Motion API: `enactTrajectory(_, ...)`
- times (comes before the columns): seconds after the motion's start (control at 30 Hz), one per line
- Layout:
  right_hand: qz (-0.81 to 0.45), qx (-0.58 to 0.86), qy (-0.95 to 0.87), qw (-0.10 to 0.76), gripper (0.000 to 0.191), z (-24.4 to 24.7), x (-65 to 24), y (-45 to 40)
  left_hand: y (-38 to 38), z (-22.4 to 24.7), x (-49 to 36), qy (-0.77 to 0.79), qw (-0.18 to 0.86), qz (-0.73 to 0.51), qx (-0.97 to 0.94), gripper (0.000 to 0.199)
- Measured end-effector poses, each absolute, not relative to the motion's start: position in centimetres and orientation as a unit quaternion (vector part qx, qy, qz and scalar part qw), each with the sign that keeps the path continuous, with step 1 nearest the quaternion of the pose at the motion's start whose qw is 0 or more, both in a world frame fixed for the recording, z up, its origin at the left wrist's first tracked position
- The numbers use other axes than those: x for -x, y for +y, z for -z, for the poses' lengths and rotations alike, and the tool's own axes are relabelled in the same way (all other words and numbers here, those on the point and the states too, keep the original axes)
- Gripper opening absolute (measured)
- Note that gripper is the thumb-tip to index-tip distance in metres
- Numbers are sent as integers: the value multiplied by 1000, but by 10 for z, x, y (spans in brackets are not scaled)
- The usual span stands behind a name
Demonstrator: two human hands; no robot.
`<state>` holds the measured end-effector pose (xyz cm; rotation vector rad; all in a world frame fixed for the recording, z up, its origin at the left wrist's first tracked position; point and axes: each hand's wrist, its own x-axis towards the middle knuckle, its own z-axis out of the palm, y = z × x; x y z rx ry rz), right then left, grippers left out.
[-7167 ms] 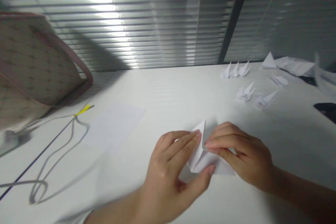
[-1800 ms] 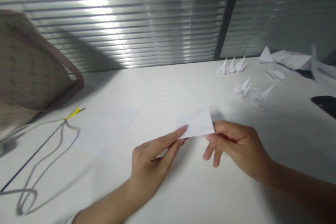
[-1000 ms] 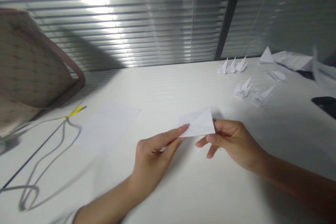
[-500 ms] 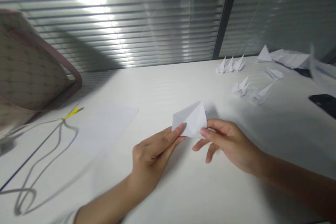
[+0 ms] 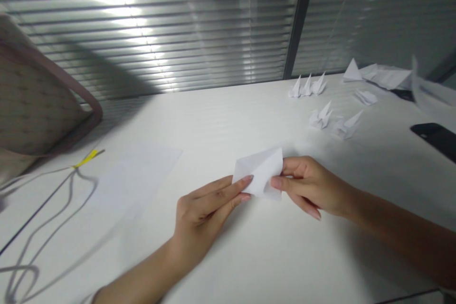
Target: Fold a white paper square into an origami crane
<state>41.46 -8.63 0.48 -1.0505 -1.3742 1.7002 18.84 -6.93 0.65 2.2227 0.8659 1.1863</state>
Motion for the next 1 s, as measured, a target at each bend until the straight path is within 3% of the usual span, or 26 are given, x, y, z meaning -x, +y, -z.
enactTrajectory(0.27,-646,399,-497,420,18,-2,-396,-96,-82,-8,-202,351,330,-426,-766,45)
enactTrajectory(0.63,-592,435,-522,434,21,-10,-393,-103,-84,-7,-209,376,383,-468,-703,38)
enactTrajectory(0.87,-529,495,-506,467,16,-5,-396,-96,-74,-6,-209,396,444,-458,-660,33)
enactTrajectory(1.0,-425,492,-554,520,7,0,-399,-91,-69,1,-207,388,477,-455,-643,32)
